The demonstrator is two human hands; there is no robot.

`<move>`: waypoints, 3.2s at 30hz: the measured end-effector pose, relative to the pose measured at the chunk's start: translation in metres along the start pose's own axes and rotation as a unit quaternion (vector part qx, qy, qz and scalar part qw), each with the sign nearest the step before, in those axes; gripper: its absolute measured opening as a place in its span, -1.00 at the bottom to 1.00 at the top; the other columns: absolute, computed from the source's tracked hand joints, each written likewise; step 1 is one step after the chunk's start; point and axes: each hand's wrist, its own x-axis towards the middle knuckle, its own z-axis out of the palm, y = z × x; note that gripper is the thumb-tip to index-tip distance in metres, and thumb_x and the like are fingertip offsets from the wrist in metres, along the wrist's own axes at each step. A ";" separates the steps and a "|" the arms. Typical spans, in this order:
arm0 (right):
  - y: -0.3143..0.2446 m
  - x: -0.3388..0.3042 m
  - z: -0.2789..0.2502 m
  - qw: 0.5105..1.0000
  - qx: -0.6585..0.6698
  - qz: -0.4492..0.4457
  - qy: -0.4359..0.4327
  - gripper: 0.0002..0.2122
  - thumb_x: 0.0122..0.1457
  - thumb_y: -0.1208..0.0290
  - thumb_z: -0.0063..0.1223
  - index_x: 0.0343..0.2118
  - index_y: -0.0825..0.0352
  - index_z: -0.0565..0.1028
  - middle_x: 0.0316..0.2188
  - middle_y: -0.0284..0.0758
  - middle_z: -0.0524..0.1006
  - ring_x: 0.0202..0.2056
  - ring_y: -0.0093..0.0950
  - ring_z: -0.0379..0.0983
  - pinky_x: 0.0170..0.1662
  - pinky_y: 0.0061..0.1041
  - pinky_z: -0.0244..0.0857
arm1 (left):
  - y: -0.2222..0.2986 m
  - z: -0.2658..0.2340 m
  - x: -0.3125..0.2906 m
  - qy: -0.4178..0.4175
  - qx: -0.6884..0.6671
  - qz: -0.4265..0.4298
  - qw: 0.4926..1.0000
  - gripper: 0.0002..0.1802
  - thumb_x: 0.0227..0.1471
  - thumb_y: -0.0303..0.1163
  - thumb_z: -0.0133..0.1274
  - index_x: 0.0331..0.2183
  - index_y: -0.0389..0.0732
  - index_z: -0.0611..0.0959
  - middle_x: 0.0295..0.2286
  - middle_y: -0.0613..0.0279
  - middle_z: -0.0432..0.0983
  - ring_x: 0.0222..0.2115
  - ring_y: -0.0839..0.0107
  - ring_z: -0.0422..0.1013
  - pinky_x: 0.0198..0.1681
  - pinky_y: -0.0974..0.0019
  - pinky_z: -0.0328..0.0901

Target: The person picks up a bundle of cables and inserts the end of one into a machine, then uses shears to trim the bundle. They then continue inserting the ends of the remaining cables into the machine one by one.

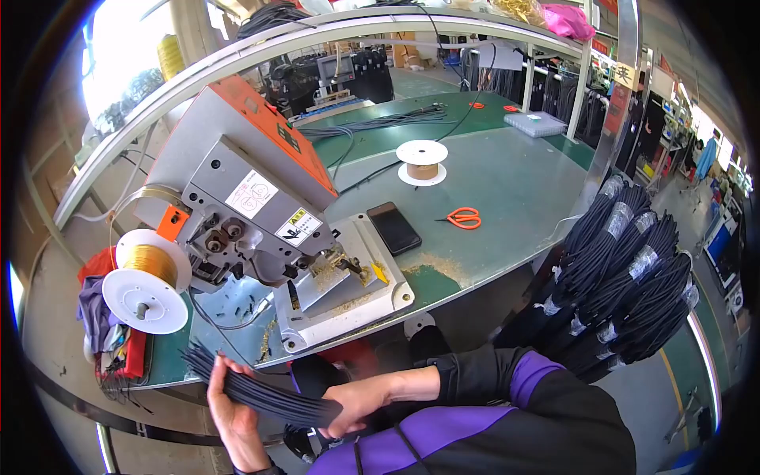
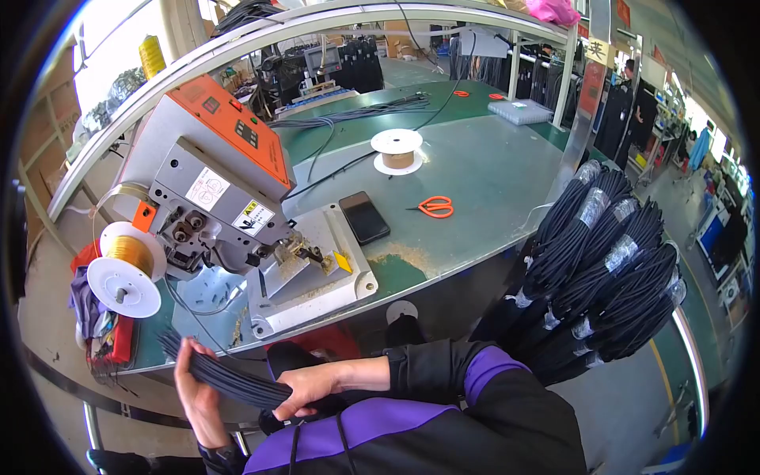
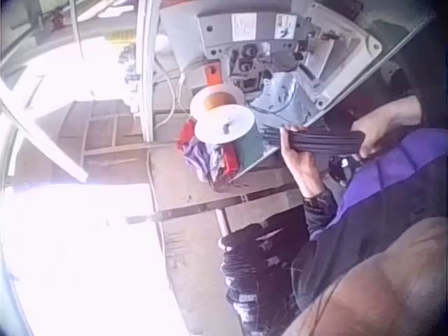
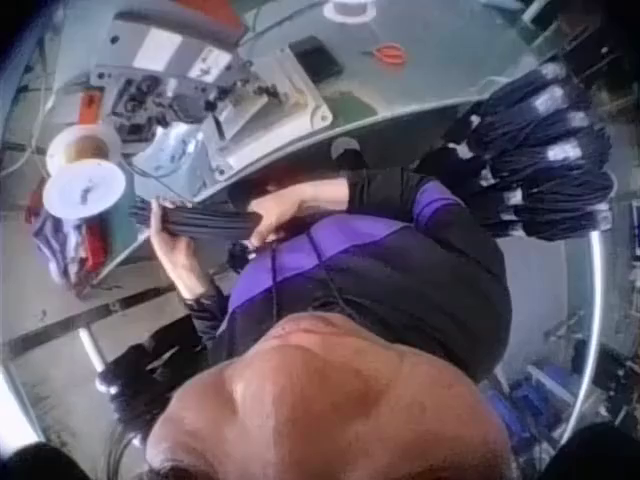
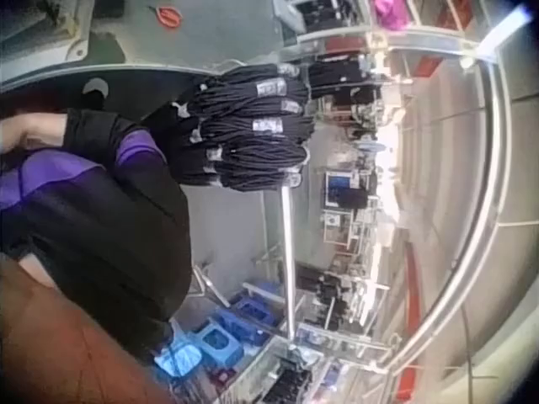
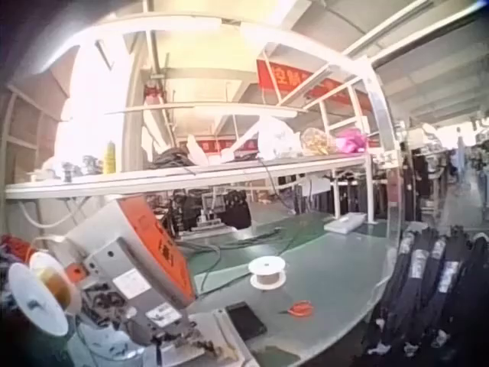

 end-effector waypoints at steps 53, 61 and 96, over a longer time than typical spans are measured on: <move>-0.055 -0.048 -0.058 0.867 -0.101 -0.173 0.457 -0.62 -0.03 0.13 0.05 -0.42 0.45 0.40 -0.65 -0.41 0.39 -0.57 -0.69 0.32 -0.46 -0.71 0.21 | -0.116 0.074 0.004 -0.116 0.075 -0.221 0.965 -0.75 -0.09 -0.46 0.02 -0.29 -0.28 0.42 -0.42 0.21 0.40 -0.38 0.38 0.39 -0.25 0.33 0.31; -0.046 -0.032 -0.064 0.784 -0.199 -0.194 0.556 -0.69 0.09 0.25 -0.11 -0.64 0.41 0.42 -0.79 -0.49 0.30 -0.70 -0.77 0.13 -0.64 -0.73 -0.03 | -0.126 0.073 0.004 -0.081 0.053 -0.227 0.969 -0.83 -0.10 -0.48 0.01 -0.37 -0.28 0.43 -0.47 0.19 0.40 -0.41 0.34 0.38 -0.25 0.28 0.30; -0.053 -0.023 -0.085 0.837 0.162 -0.175 0.492 -0.69 0.14 0.21 -0.26 -0.55 0.35 0.38 -0.78 -0.58 0.08 -0.76 -0.77 -0.11 -0.70 -0.73 -0.20 | -0.127 0.068 0.012 -0.042 0.035 -0.204 0.977 -0.81 -0.13 -0.52 0.03 -0.37 -0.30 0.44 -0.50 0.21 0.38 -0.46 0.36 0.36 -0.28 0.28 0.30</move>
